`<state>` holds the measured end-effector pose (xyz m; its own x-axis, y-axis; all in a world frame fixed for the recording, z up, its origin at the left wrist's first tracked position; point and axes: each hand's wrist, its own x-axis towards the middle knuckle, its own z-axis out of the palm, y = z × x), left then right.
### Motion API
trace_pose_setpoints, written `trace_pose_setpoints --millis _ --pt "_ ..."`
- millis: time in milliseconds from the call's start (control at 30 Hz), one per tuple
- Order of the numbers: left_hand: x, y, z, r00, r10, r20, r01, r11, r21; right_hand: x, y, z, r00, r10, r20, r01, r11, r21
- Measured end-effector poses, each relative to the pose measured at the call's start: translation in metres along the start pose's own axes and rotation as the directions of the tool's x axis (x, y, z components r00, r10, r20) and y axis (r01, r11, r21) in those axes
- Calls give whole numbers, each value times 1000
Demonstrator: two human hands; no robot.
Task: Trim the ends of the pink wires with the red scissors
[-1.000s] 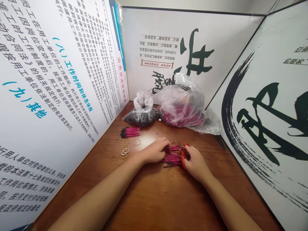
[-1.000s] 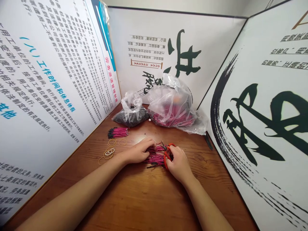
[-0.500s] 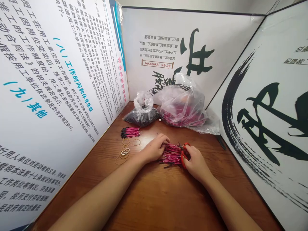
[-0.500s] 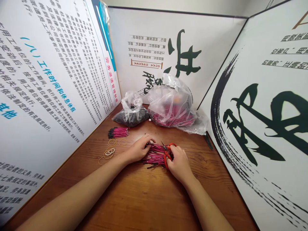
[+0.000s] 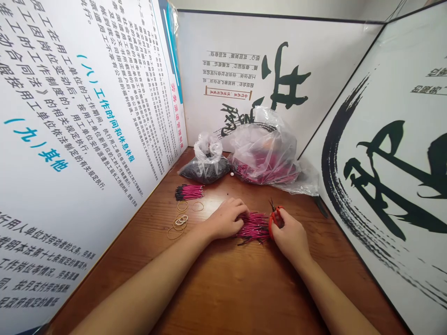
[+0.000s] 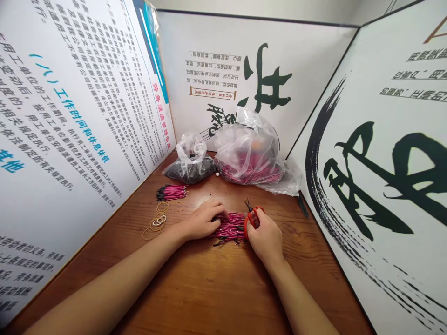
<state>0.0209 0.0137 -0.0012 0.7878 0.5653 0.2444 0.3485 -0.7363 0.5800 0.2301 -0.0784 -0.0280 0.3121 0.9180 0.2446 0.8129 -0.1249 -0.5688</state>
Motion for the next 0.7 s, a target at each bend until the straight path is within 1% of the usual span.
trace_pose_setpoints --millis 67,133,267,367,467,567,633,700 --pt "0 2 0 1000 -7 11 7 1000 19 0 -1 -2 999 44 29 -45 999 5" --pt "0 3 3 1000 -8 24 8 1000 20 0 -2 -3 997 52 59 -54 998 36" --pt "0 10 11 999 4 39 -4 1000 -9 0 -1 -2 992 6 122 -26 986 162" --pt "1 14 16 999 11 33 -9 999 -47 1 5 2 988 -27 155 -17 961 277" --pt "2 14 15 1000 -9 9 9 998 -59 2 11 6 990 -3 140 -46 936 348" --pt "1 13 12 1000 -10 -2 10 1000 -26 4 15 6 996 39 86 -67 936 347" --pt "-1 13 9 1000 6 1 -6 1000 8 3 15 5 998 34 56 -50 948 316" --pt "-2 13 8 1000 28 11 -28 999 34 2 13 4 999 -9 43 -3 960 278"
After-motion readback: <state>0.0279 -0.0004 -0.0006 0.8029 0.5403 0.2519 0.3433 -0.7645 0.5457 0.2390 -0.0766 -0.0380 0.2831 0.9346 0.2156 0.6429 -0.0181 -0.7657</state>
